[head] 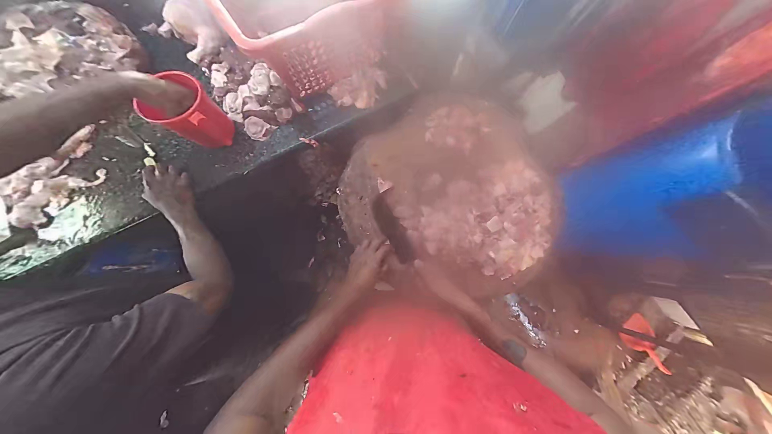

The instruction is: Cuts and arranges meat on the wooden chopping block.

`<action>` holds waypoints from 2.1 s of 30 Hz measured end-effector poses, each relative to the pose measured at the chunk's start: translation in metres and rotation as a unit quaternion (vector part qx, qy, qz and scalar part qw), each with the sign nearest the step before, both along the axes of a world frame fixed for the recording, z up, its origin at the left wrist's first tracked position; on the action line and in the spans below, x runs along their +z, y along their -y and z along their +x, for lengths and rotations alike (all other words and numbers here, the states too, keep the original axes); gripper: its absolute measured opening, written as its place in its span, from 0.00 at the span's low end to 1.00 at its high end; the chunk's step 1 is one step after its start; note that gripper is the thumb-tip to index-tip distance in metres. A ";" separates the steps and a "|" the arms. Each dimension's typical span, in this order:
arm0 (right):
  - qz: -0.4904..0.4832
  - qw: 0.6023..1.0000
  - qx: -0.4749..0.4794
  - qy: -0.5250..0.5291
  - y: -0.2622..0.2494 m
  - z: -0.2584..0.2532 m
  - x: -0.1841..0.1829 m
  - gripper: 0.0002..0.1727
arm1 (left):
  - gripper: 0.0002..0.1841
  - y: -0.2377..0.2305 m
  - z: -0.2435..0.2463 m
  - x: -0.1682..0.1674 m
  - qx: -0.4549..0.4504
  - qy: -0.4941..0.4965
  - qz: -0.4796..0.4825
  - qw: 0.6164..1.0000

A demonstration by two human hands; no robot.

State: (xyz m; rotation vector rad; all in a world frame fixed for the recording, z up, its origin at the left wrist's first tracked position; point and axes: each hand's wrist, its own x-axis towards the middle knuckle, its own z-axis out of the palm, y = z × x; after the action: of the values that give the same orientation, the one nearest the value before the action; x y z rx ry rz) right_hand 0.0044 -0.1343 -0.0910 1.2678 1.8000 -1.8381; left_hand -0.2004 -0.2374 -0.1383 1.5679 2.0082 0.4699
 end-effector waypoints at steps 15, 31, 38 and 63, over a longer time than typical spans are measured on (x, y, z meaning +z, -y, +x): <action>0.258 0.946 0.182 0.077 -0.018 -0.007 0.048 0.28 | 0.19 0.052 -0.052 -0.002 0.313 0.229 -0.066 0.919; 0.270 0.944 0.158 0.107 -0.002 -0.009 0.049 0.30 | 0.18 0.069 -0.033 -0.011 0.312 0.400 -0.047 0.861; 0.090 0.984 0.128 0.082 0.017 -0.003 0.017 0.26 | 0.13 0.058 -0.030 0.005 0.292 0.464 -0.063 0.834; 0.254 0.961 0.031 -0.103 0.019 -0.028 0.080 0.27 | 0.23 0.050 -0.019 -0.017 0.320 0.287 -0.039 0.902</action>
State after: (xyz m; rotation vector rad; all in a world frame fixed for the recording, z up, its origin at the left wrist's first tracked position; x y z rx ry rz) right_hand -0.0239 -0.1530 -0.0113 1.1837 2.5104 -1.5757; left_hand -0.2192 -0.2871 -0.1550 0.5657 1.9692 0.9562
